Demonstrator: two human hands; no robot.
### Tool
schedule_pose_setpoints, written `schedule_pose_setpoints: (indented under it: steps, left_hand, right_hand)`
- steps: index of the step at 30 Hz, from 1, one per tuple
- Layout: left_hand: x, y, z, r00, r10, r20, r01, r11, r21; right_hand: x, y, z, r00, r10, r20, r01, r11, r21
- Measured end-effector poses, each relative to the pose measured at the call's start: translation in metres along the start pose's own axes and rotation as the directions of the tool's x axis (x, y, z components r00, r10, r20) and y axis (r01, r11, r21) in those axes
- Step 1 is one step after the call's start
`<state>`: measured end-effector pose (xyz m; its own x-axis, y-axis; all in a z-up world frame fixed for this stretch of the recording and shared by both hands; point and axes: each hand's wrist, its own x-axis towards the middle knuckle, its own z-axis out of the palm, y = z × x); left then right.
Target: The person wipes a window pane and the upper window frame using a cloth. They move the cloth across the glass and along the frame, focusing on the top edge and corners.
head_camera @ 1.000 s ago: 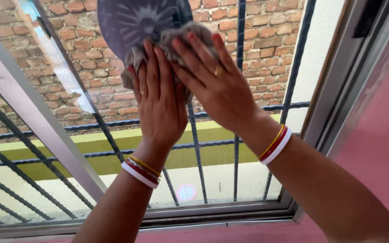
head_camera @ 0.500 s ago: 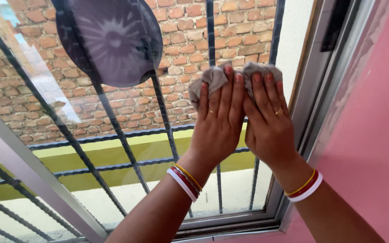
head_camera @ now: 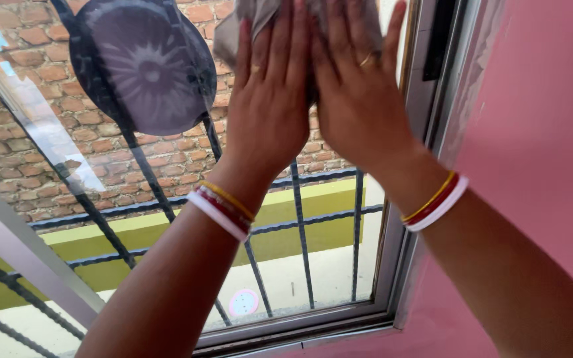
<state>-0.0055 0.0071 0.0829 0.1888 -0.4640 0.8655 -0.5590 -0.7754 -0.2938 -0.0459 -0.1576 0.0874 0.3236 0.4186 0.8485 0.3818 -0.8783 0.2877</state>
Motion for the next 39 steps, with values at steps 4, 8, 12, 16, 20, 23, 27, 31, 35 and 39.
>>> schedule_pose_setpoints:
  steps: [4,8,12,16,20,23,27,31,35,39]
  left_hand:
    - [0.051,0.032,0.017,0.997,0.071,0.004,-0.07,0.993,-0.096]
    - [0.051,0.041,0.023,0.988,0.151,0.036,-0.145,0.978,-0.148]
    - [0.022,0.038,0.017,0.941,0.324,0.097,-0.315,0.944,-0.098]
    - [-0.034,0.043,0.01,0.883,0.396,0.252,-0.356,0.915,-0.188]
    - [-0.052,0.043,0.017,0.89,0.412,0.196,-0.396,0.911,-0.116]
    - [-0.024,0.009,0.014,0.91,0.401,0.105,-0.403,0.915,-0.004]
    - [0.003,-0.042,-0.018,0.96,0.276,0.04,-0.276,0.961,-0.006]
    - [-0.008,-0.065,-0.033,0.98,0.049,0.194,-0.024,0.991,-0.131]
    - [-0.055,-0.064,-0.02,0.996,0.082,0.031,-0.082,0.997,-0.017]
    - [-0.099,-0.054,-0.026,0.983,0.099,0.157,-0.095,0.995,-0.03]
  right_hand:
    - [-0.003,0.032,-0.031,0.988,0.146,0.049,-0.138,0.982,-0.131]
    - [-0.031,0.039,-0.009,0.98,0.181,-0.081,-0.189,0.977,-0.102]
    - [-0.074,0.005,0.021,0.949,0.288,-0.131,-0.293,0.956,-0.019]
    - [-0.125,-0.046,0.04,0.94,0.331,-0.084,-0.327,0.943,0.065]
    - [-0.129,-0.056,0.045,0.908,0.419,-0.028,-0.412,0.901,0.133]
    - [-0.084,-0.042,0.043,0.93,0.359,-0.08,-0.353,0.932,0.086]
    - [-0.01,-0.026,0.025,0.966,0.215,-0.144,-0.199,0.973,0.114]
    - [0.023,-0.05,0.043,0.953,0.246,-0.178,-0.185,0.935,0.301]
    - [-0.004,-0.081,0.079,0.946,0.207,-0.249,-0.166,0.97,0.177]
    - [-0.053,-0.109,0.094,0.964,0.214,-0.157,-0.188,0.968,0.165]
